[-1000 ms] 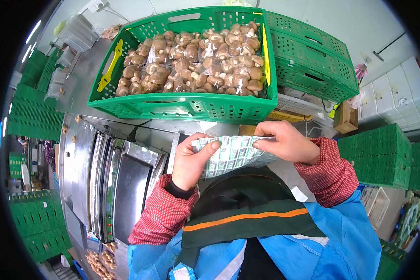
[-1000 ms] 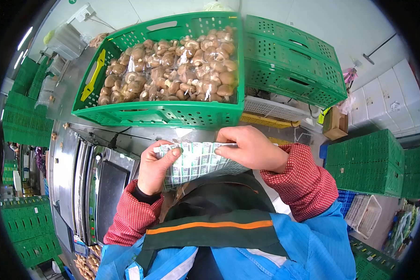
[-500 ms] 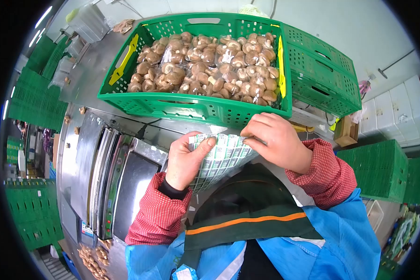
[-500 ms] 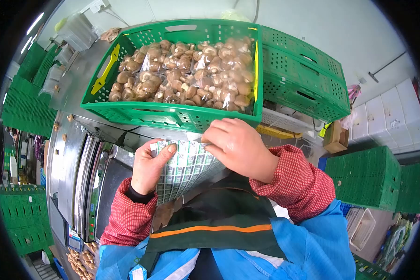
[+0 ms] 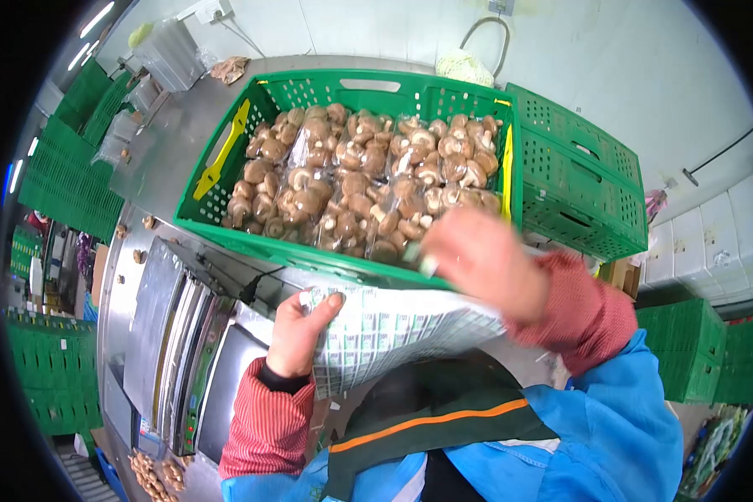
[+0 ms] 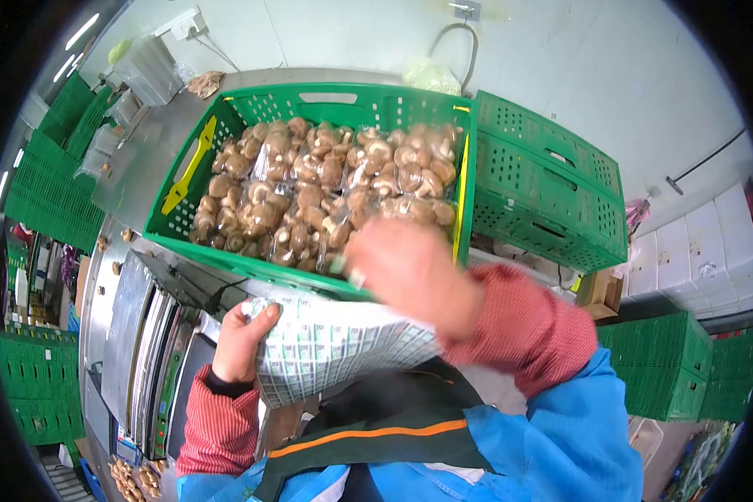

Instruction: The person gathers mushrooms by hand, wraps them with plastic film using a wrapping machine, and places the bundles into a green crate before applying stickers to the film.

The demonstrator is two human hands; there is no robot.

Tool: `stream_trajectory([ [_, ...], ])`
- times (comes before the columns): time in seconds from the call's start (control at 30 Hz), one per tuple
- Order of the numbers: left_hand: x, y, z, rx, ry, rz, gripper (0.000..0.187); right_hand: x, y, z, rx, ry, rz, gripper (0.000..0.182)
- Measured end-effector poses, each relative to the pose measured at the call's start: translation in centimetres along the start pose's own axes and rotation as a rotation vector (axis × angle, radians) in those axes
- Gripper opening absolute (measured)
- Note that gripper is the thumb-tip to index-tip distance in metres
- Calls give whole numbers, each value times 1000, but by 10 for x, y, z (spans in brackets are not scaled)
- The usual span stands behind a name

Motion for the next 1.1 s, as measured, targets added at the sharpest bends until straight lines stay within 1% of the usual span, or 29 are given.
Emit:
stream_trajectory([
  [0.03, -2, -2, -5, 49, 23, -11, 18, 9, -8, -54, 112, 401, 53, 12],
  [0.07, -4, -2, -12, 99, 49, -20, 18, 14, -12, -104, 191, 692, 110, 13],
  [0.1, -8, 0, -20, 162, 85, -8, 17, 22, -20, -148, 110, 593, 75, 15],
  [0.13, -11, 3, -27, 198, 142, -25, 16, 27, -19, -195, -27, 531, 130, 17],
  [0.17, -10, 3, -26, 194, 145, -29, 17, 32, -14, -236, -165, 466, 184, 19],
  [0.2, -10, 3, -26, 190, 147, -34, 17, 33, -4, -271, -209, 440, 243, 18],
  [0.23, -9, 7, -27, 173, 139, -33, 18, 33, 9, -297, -251, 413, 305, 18],
  [0.3, -5, 12, -27, 158, 114, -13, 18, 27, 41, -334, -449, 382, 522, 18],
  [0.33, -2, 12, -26, 140, 105, -22, 18, 30, 50, -338, -547, 364, 631, 18],
  [0.37, 0, 11, -26, 131, 105, -37, 18, 33, 56, -338, -587, 346, 695, 20],
  [0.4, 1, 9, -27, 121, 105, -54, 18, 39, 57, -336, -589, 342, 664, 22],
  [0.47, 5, 5, -28, 112, 106, -74, 19, 62, 53, -310, -591, 340, 601, 26],
  [0.5, 6, 4, -29, 113, 106, -77, 19, 75, 59, -297, -469, 296, 575, 24],
  [0.6, 10, 3, -30, 107, 102, -90, 19, 94, 91, -287, -103, 280, 556, 22],
  [0.7, 13, 4, -31, 116, 102, -106, 18, 82, 137, -316, -87, 317, 658, 20],
  [0.8, 13, 3, -34, 172, 106, -109, 17, 77, 138, -298, -467, -108, 453, 24],
  [0.83, 14, 4, -37, 183, 116, -110, 16, 90, 127, -272, -560, 27, 600, 28],
  [0.87, 13, 2, -39, 196, 117, -117, 15, 100, 114, -242, -499, -2, 512, 28],
  [0.9, 14, 0, -36, 192, 99, -117, 14, 105, 99, -205, -352, -81, 355, 24],
  [0.97, 15, 5, -39, 172, 113, -105, 14, 94, 99, -138, 269, 323, 603, 30],
  [1.0, 15, 4, -39, 186, 122, -97, 14, 76, 103, -103, 555, 532, 727, 26],
  [1.03, 15, 7, -41, 171, 120, -78, 15, 64, 103, -72, 612, 405, 711, 27],
  [1.07, 15, 10, -42, 156, 120, -53, 15, 51, 104, -50, 635, 437, 804, 36],
  [1.1, 14, 11, -42, 129, 128, -49, 16, 44, 104, -34, 678, 475, 826, 34],
])
Point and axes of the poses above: each hand's wrist, its own x-axis towards the middle knuckle, its own y-axis out of the palm, z = x × y, the point moved 8 cm from there along x, towards the middle knuckle, and after that the axes turned 8 degrees about -z, right-handed, at the moved point
